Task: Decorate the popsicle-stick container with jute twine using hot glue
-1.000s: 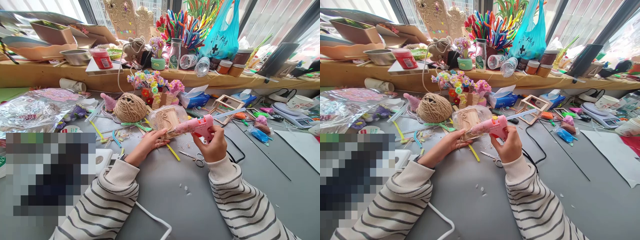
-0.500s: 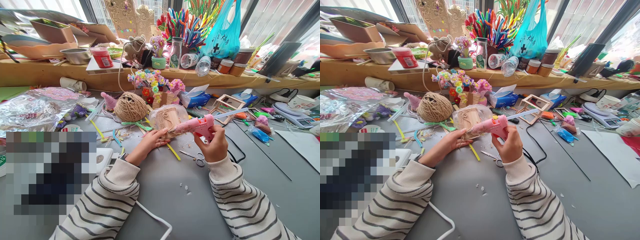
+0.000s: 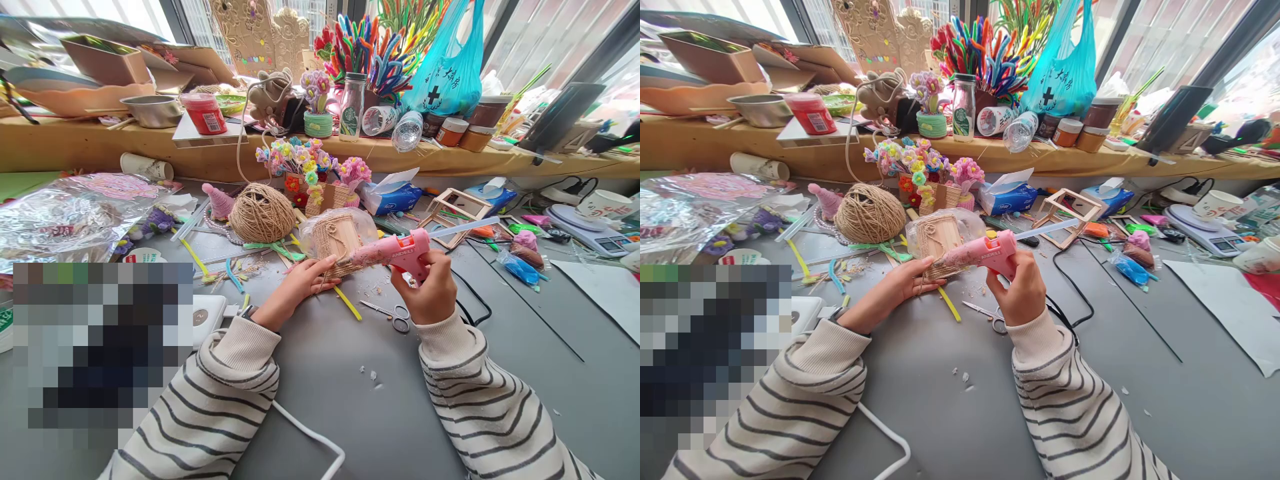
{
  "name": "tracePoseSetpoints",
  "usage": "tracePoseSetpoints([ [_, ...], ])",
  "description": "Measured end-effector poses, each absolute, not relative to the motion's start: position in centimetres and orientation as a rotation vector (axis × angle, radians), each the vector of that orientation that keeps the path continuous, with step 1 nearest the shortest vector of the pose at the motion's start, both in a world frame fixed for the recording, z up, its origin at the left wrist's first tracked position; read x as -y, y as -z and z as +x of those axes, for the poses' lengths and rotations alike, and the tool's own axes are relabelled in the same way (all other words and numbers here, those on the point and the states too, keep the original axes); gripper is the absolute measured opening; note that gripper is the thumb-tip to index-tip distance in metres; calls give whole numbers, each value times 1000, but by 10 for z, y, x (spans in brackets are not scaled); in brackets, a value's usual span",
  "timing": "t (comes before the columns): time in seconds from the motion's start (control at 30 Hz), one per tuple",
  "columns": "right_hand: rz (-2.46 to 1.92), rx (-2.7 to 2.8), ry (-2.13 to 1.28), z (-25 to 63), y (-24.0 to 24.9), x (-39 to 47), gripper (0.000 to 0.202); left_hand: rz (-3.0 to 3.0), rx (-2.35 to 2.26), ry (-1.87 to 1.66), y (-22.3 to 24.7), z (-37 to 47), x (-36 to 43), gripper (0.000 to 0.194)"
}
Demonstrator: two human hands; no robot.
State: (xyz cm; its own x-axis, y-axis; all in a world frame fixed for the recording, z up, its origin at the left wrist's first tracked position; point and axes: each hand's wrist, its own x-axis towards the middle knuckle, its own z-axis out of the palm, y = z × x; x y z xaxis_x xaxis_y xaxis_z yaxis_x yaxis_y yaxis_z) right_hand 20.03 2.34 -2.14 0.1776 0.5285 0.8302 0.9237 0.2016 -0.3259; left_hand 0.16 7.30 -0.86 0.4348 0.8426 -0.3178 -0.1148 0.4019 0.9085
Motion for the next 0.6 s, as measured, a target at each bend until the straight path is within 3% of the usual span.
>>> tracePoseSetpoints([
  [0.6,-1348,1506,573,201,22,-24,35,967,-939,-709,3,3,-72,42],
])
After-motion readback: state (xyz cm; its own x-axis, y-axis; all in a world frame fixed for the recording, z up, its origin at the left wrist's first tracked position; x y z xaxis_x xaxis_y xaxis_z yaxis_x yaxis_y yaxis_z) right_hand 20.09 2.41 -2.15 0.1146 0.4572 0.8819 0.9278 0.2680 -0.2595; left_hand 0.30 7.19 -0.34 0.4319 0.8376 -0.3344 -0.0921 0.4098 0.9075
